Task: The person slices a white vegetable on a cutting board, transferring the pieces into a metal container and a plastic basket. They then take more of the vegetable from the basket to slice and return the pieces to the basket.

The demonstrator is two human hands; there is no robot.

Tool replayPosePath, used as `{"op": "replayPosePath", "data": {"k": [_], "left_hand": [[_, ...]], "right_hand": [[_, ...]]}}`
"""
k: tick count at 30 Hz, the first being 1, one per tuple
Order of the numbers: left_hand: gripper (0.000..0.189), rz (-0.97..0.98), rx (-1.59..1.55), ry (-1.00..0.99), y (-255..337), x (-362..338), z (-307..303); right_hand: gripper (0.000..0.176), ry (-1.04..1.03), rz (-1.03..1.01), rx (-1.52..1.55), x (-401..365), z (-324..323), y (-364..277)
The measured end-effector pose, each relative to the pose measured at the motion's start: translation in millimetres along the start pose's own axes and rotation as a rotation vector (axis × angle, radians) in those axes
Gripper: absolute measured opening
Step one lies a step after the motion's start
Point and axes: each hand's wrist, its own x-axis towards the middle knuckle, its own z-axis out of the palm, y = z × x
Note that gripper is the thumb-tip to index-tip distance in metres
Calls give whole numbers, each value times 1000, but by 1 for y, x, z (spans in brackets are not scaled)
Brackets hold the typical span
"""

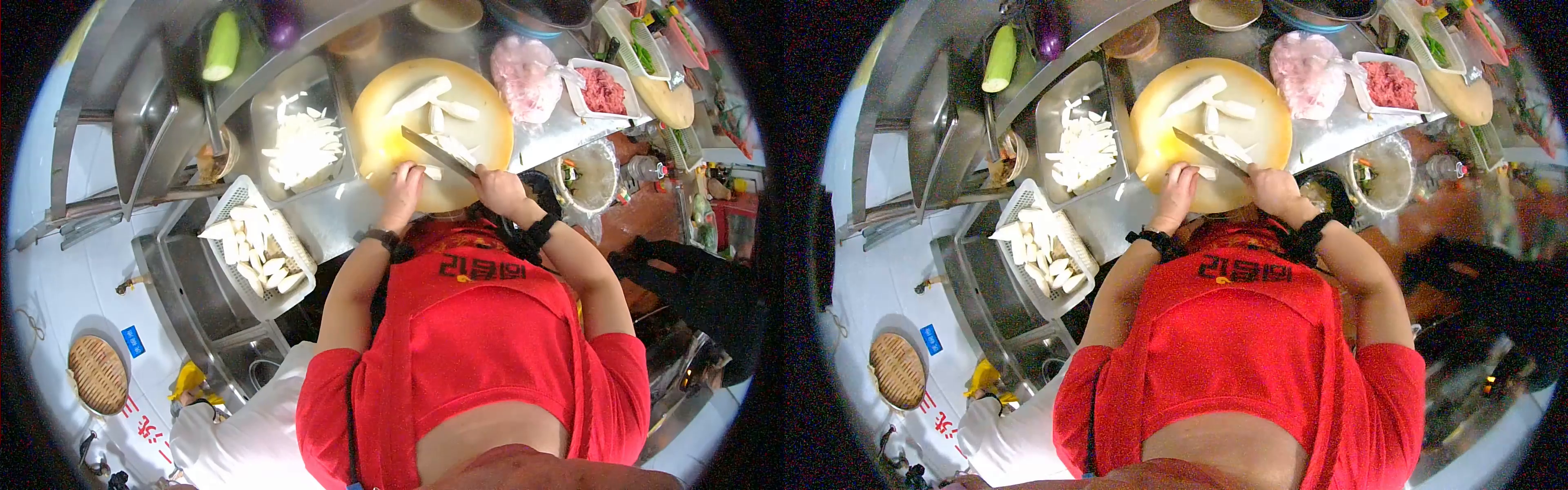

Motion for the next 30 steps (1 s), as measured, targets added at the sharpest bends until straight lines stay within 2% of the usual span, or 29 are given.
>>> {"op": "replayPosePath", "data": {"k": [6, 9, 16, 21, 25, 30], "left_hand": [[16, 1, -58, 54, -2, -3, 10], [16, 53, -62, 59, -1, -2, 7], [17, 92, -77, 52, -1, 1, 7], [13, 34, -73, 18, 0, 0, 8], [16, 42, -69, 38, -1, -2, 12], [13, 39, -62, 12, -2, 1, 10]], "right_hand": [[32, 10, -13, -25, 6, 23, -5], [32, 3, -65, -58, 5, 4, -8], [30, -29, -18, -62, 13, 24, -4], [27, -60, -25, -55, 3, -9, -13], [27, -36, -51, -106, 7, 23, -5], [25, -30, -55, -85, 4, -10, -14]]}}
